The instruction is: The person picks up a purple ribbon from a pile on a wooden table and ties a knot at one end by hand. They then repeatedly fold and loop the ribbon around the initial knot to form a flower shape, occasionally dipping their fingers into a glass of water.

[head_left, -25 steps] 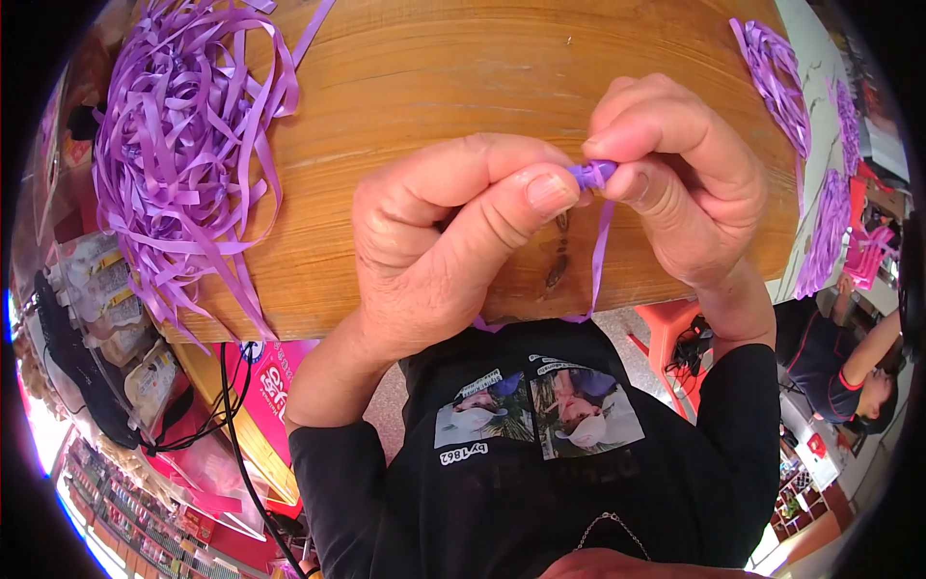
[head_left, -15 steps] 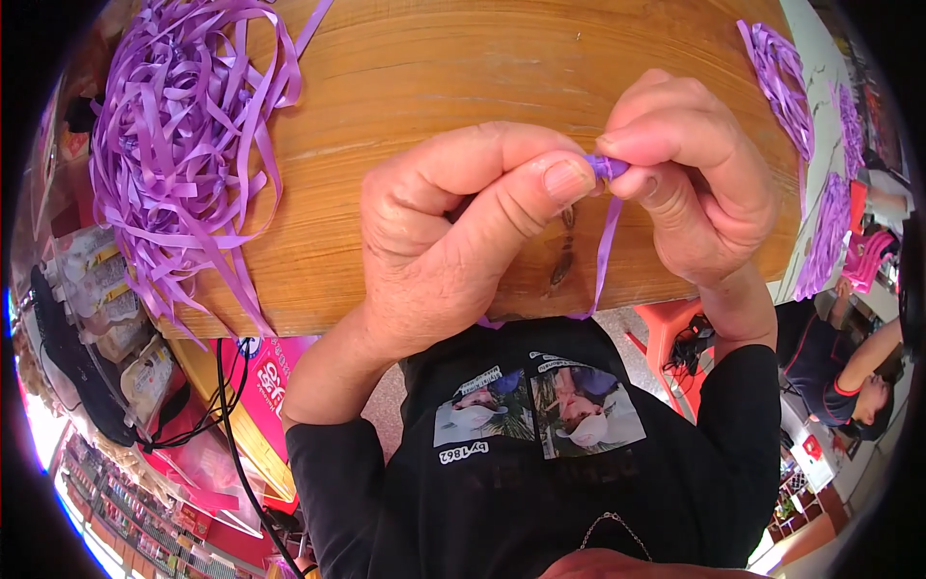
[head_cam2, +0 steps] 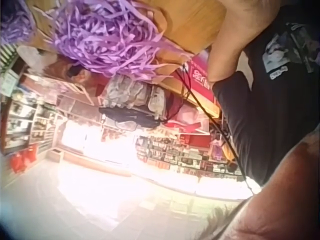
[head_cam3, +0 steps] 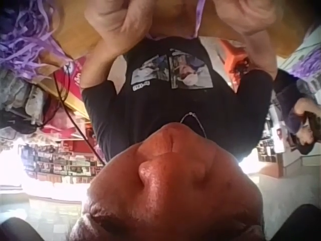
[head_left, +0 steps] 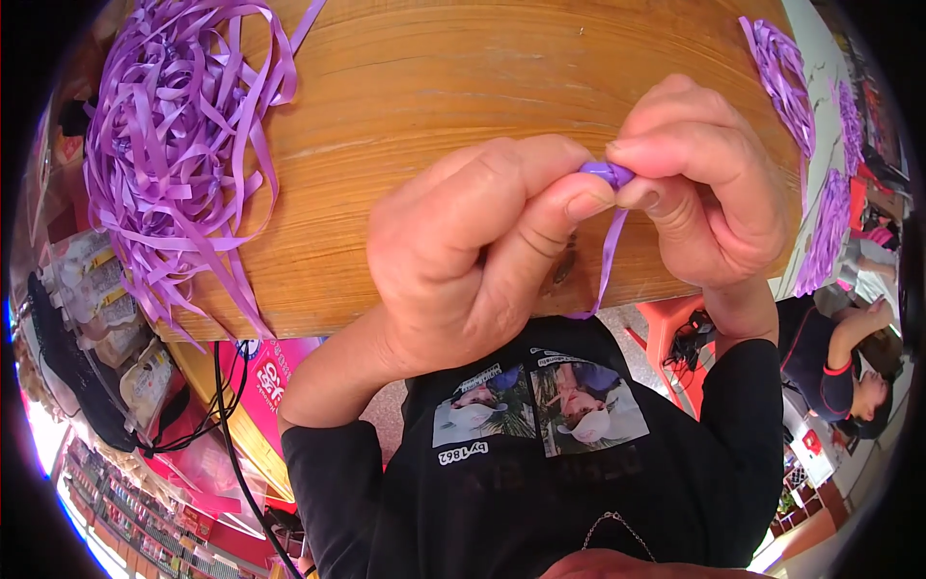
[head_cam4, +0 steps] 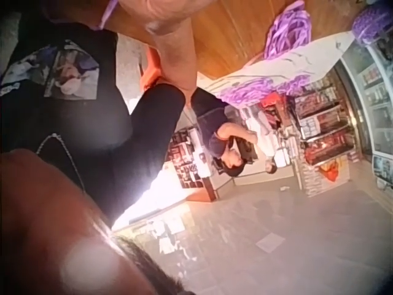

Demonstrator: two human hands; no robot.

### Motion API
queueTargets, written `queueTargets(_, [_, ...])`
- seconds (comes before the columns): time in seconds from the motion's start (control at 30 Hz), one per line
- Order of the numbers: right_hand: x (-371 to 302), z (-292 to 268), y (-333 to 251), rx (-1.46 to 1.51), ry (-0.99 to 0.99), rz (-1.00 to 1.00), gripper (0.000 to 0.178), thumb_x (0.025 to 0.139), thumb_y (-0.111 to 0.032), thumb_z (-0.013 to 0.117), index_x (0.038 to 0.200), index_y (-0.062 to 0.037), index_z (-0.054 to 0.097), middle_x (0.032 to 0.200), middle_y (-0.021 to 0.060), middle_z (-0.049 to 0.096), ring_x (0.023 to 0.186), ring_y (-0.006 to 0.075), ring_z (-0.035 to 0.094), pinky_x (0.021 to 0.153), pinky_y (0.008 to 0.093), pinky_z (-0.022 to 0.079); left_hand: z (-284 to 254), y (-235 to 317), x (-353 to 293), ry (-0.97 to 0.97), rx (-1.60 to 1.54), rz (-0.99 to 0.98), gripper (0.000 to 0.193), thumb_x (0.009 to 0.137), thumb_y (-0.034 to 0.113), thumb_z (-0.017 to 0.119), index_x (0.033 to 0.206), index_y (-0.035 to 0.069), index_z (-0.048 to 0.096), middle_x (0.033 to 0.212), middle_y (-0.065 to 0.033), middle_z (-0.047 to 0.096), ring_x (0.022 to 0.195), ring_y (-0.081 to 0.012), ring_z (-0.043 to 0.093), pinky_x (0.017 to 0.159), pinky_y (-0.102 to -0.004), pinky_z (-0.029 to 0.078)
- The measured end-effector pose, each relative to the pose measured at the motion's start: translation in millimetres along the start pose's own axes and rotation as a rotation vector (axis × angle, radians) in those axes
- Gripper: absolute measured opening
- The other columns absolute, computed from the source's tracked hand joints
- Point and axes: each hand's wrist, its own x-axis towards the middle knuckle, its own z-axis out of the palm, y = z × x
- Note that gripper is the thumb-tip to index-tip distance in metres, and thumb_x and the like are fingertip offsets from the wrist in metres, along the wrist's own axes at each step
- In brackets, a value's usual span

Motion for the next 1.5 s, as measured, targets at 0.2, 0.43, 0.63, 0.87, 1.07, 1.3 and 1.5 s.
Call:
queueTargets(0.2, [1, -1, -2, -0.005, -0.012, 0.018, 0.019, 0.079, -0.006, 0.067, 0.092, 0.0041, 0.059, 0.082, 0.0130, 0.058, 0.066, 0.0195, 0.053, 0.056, 0.0280, 0.042, 0, -4, 3, -0.006, 0.269, 0.219, 0.014, 0.079, 0.007, 0.067, 0.091, 0.001, 0.060, 0.062, -0.0068, 0.053, 0.048, -0.0166, 0.051, 0.043, -0.0263, 0.039])
queueTargets(0.43, [1, -2, 4, 0.096, -0.008, 0.057, 0.017, 0.080, -0.007, 0.066, 0.091, 0.0044, 0.060, 0.082, 0.0117, 0.059, 0.065, 0.0181, 0.053, 0.057, 0.0282, 0.040, -7, 4, 4, -0.103, 0.378, 0.217, 0.014, 0.077, 0.005, 0.067, 0.089, 0.001, 0.061, 0.059, -0.0048, 0.049, 0.046, -0.0175, 0.048, 0.041, -0.0276, 0.037])
queueTargets(0.63, [2, -1, 5, 0.125, -0.002, 0.049, 0.019, 0.081, -0.012, 0.065, 0.090, 0.0040, 0.060, 0.082, 0.0110, 0.058, 0.066, 0.0175, 0.053, 0.058, 0.0294, 0.040, -5, 6, 3, -0.080, 0.141, 0.085, 0.009, 0.082, 0.002, 0.063, 0.091, -0.001, 0.061, 0.060, -0.0057, 0.053, 0.049, -0.0135, 0.053, 0.044, -0.0251, 0.040])
queueTargets(0.87, [1, -3, 5, 0.114, 0.038, 0.064, 0.020, 0.082, -0.013, 0.064, 0.092, 0.0031, 0.060, 0.082, 0.0110, 0.057, 0.067, 0.0177, 0.052, 0.059, 0.0299, 0.040, -5, 5, 2, -0.071, 0.051, -0.010, 0.012, 0.084, 0.002, 0.061, 0.096, -0.003, 0.062, 0.064, -0.0078, 0.058, 0.053, -0.0139, 0.056, 0.048, -0.0242, 0.043])
queueTargets(1.07, [0, -3, 5, 0.102, 0.045, 0.027, 0.017, 0.082, -0.011, 0.064, 0.093, 0.0015, 0.061, 0.082, 0.0109, 0.057, 0.066, 0.0177, 0.052, 0.058, 0.0289, 0.040, -6, 2, 0, -0.064, 0.029, -0.081, 0.012, 0.084, 0.003, 0.062, 0.095, -0.002, 0.062, 0.066, -0.0084, 0.059, 0.055, -0.0146, 0.056, 0.050, -0.0243, 0.043])
queueTargets(1.3, [1, -2, 1, 0.035, 0.010, 0.066, 0.016, 0.081, -0.009, 0.065, 0.093, 0.0020, 0.061, 0.083, 0.0113, 0.057, 0.065, 0.0174, 0.051, 0.057, 0.0282, 0.041, -5, 10, 1, -0.055, 0.035, -0.160, 0.012, 0.084, 0.005, 0.063, 0.094, -0.001, 0.063, 0.065, -0.0076, 0.058, 0.054, -0.0142, 0.056, 0.049, -0.0239, 0.042])
queueTargets(1.5, [0, -3, 7, 0.015, 0.029, 0.008, 0.017, 0.082, -0.008, 0.064, 0.094, 0.0024, 0.060, 0.083, 0.0114, 0.057, 0.065, 0.0182, 0.051, 0.058, 0.0297, 0.041, -7, 12, 2, -0.083, 0.047, -0.186, 0.011, 0.084, 0.004, 0.063, 0.093, -0.001, 0.063, 0.065, -0.0075, 0.058, 0.054, -0.0142, 0.056, 0.049, -0.0241, 0.042])
